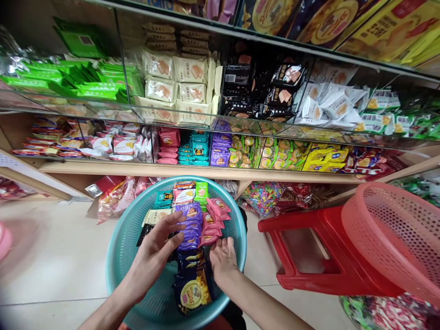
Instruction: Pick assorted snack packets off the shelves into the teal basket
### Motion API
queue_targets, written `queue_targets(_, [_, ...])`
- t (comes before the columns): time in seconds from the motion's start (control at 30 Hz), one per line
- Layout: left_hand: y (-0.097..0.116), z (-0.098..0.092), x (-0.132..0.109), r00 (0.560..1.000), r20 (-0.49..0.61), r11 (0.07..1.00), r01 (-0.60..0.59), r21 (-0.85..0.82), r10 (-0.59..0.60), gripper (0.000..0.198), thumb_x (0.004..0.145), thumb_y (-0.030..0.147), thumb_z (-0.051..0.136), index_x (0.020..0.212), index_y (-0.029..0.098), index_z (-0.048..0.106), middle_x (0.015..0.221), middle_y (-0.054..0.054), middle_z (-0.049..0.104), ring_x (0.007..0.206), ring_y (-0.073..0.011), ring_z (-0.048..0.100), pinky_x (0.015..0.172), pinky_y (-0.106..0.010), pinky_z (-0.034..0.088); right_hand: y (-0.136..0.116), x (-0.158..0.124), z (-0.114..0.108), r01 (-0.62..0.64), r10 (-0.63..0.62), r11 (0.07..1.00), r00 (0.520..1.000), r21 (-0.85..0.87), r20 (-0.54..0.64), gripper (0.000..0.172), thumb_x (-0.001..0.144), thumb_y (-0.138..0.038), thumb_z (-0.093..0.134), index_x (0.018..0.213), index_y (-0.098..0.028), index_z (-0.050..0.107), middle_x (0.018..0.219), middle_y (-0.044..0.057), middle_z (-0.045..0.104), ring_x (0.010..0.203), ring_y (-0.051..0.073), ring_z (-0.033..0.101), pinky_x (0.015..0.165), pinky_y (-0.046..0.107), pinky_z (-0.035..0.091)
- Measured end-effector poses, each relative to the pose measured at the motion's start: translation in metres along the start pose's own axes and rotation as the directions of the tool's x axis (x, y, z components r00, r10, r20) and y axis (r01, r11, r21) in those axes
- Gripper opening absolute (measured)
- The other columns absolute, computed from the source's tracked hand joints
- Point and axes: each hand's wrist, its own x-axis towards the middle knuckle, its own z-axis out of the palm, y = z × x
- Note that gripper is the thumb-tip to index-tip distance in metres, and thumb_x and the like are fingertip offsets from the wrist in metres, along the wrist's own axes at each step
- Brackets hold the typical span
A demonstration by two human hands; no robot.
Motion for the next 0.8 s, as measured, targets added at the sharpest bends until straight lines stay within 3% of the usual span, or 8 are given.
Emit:
queue_targets(0.17, [0.002,0.002,0.0,1.0,0.016,1.0,-0.001,0.024,0.0,0.039,0.082,0.036,0.059,0.118,0.023,0.051,0.119,-0.007,0.059,0.107,-0.019,0.055,0.087,-0.03,0.047,0.005,-0.005,-0.01,0.009,-0.006,0.998,0.999,-0.064,0.045,0.032,0.082,-0.014,0.048,0.111,-0.018,0.062,0.116,0.016,0.062,0.113,0.029,0.051,0.098,0.045,0.025])
queue_targets(0.37, [-0.002,0.003,0.003,0.998,0.066,0.996,-0.004,0.092,-0.002,0.031,0.084,0.037,0.056,0.109,0.021,0.055,0.114,-0.008,0.062,0.104,-0.0193,0.056,0.088,-0.032,0.047,0.022,-0.013,-0.035,0.035,-0.029,0.997,0.996,-0.073,0.084,0.046,0.06,-0.018,0.073,0.103,-0.005,0.064,0.111,0.021,0.062,0.11,0.034,0.051,0.1,0.045,0.025])
queue_targets(0.5, [-0.001,-0.001,0.001,0.99,0.142,0.973,-0.055,0.226,0.023,0.032,0.089,0.038,0.048,0.115,0.021,0.053,0.117,-0.008,0.061,0.099,-0.0192,0.059,0.09,-0.038,0.046,0.047,-0.027,-0.069,0.084,-0.083,0.996,0.993,-0.002,0.088,0.029,0.066,-0.031,0.068,0.089,-0.014,0.065,0.096,0.011,0.067,0.096,0.029,0.058,0.09,0.041,0.034])
queue_targets(0.57, [0.003,-0.005,-0.002,0.966,0.245,0.915,-0.171,0.365,0.082,0.037,0.089,0.035,0.048,0.126,0.027,0.047,0.131,-0.007,0.053,0.111,-0.0206,0.055,0.098,-0.041,0.043,0.06,-0.034,-0.088,0.134,-0.149,0.98,0.984,0.144,0.1,0.028,0.067,-0.038,0.066,0.086,-0.017,0.063,0.087,0.005,0.065,0.084,0.024,0.058,0.078,0.035,0.039])
queue_targets(0.63, [0.008,-0.01,-0.004,0.904,0.402,0.816,-0.342,0.466,0.149,0.054,0.087,0.029,0.053,0.137,0.035,0.032,0.146,-0.002,0.038,0.131,-0.0219,0.038,0.11,-0.043,0.032,0.068,-0.038,-0.102,0.203,-0.272,0.902,0.953,0.382,0.136,0.032,0.068,-0.042,0.067,0.089,-0.018,0.062,0.083,0.002,0.062,0.076,0.019,0.055,0.067,0.028,0.039])
queue_targets(0.7, [0.014,-0.014,-0.006,0.833,0.525,0.735,-0.464,0.494,0.173,0.076,0.083,0.025,0.06,0.143,0.04,0.015,0.153,0.001,0.024,0.141,-0.0212,0.018,0.116,-0.042,0.021,0.068,-0.039,-0.111,0.259,-0.442,0.745,0.882,0.615,0.164,0.039,0.068,-0.044,0.069,0.094,-0.017,0.061,0.083,0.0,0.059,0.073,0.015,0.053,0.062,0.024,0.038])
queue_targets(0.73, [0.017,-0.016,-0.006,0.807,0.561,0.713,-0.502,0.49,0.182,0.083,0.081,0.025,0.062,0.144,0.041,0.01,0.154,0.001,0.021,0.142,-0.0208,0.014,0.117,-0.042,0.02,0.065,-0.037,-0.113,0.28,-0.526,0.654,0.836,0.702,0.157,0.042,0.067,-0.044,0.071,0.097,-0.016,0.061,0.082,-0.001,0.058,0.072,0.014,0.052,0.062,0.023,0.038])
queue_targets(0.8, [0.025,-0.018,-0.006,0.78,0.596,0.697,-0.536,0.477,0.192,0.083,0.081,0.027,0.064,0.143,0.039,0.012,0.151,-0.001,0.029,0.14,-0.0197,0.023,0.114,-0.038,0.026,0.055,-0.032,-0.114,0.32,-0.67,0.486,0.734,0.813,0.111,0.044,0.066,-0.043,0.073,0.097,-0.014,0.061,0.081,-0.002,0.056,0.072,0.012,0.05,0.063,0.021,0.039])
